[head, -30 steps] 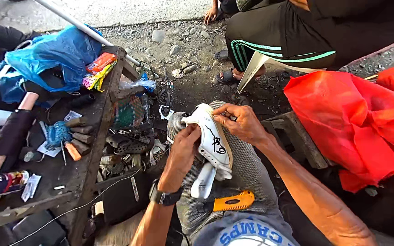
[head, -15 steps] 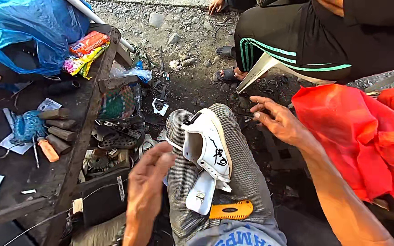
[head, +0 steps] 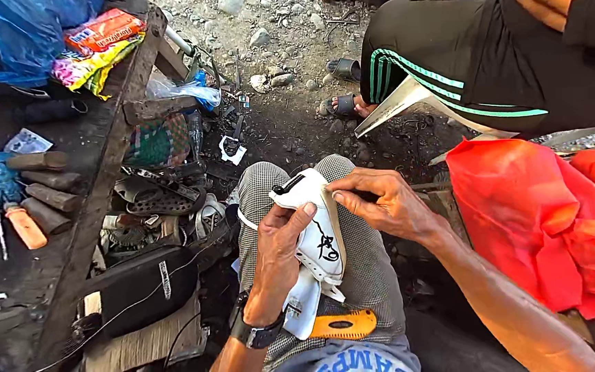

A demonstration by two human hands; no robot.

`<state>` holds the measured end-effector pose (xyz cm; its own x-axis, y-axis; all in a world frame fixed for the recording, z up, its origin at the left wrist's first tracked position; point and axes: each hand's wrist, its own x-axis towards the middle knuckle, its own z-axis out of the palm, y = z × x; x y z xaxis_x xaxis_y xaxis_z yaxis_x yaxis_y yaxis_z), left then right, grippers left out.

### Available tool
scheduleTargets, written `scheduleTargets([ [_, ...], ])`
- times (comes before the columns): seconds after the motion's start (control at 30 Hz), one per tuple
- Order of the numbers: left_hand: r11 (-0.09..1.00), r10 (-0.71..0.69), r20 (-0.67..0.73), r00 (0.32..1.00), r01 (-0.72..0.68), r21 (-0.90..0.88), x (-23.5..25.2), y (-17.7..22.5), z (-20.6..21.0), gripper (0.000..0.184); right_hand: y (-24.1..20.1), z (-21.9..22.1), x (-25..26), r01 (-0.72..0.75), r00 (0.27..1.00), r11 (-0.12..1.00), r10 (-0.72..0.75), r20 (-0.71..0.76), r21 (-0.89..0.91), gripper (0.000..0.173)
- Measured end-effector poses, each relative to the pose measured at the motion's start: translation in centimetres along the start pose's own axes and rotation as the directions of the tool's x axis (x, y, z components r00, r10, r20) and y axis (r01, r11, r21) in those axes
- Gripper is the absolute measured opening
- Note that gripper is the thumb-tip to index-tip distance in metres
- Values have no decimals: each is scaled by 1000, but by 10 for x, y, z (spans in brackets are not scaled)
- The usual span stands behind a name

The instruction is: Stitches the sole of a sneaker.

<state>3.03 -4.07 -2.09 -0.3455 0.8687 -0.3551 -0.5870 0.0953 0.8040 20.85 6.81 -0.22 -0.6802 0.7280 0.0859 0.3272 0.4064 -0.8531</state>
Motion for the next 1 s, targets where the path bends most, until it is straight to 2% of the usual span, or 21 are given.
scheduleTargets([
  [0.13,1000,7,-27,1000,-7,-26,2,-1,0,16,-2,-3,4,-31,999,997,30,18,68,21],
  [0.4,997,15,-19,1000,-16,-69,2,-3,1,15,-6,-9,9,-40,997,998,37,70,40,20],
  [0.6,997,9,-18,1000,-10,-80,3,-2,3,13,-21,-23,20,-51,982,990,74,174,-131,20],
  [0.73,996,2,-12,1000,-3,-87,4,-1,4,11,-29,-32,34,-7,960,969,75,268,-245,22],
  [1.0,991,-29,-37,999,24,-135,8,0,6,9,-47,-40,68,55,865,920,151,479,-389,20],
])
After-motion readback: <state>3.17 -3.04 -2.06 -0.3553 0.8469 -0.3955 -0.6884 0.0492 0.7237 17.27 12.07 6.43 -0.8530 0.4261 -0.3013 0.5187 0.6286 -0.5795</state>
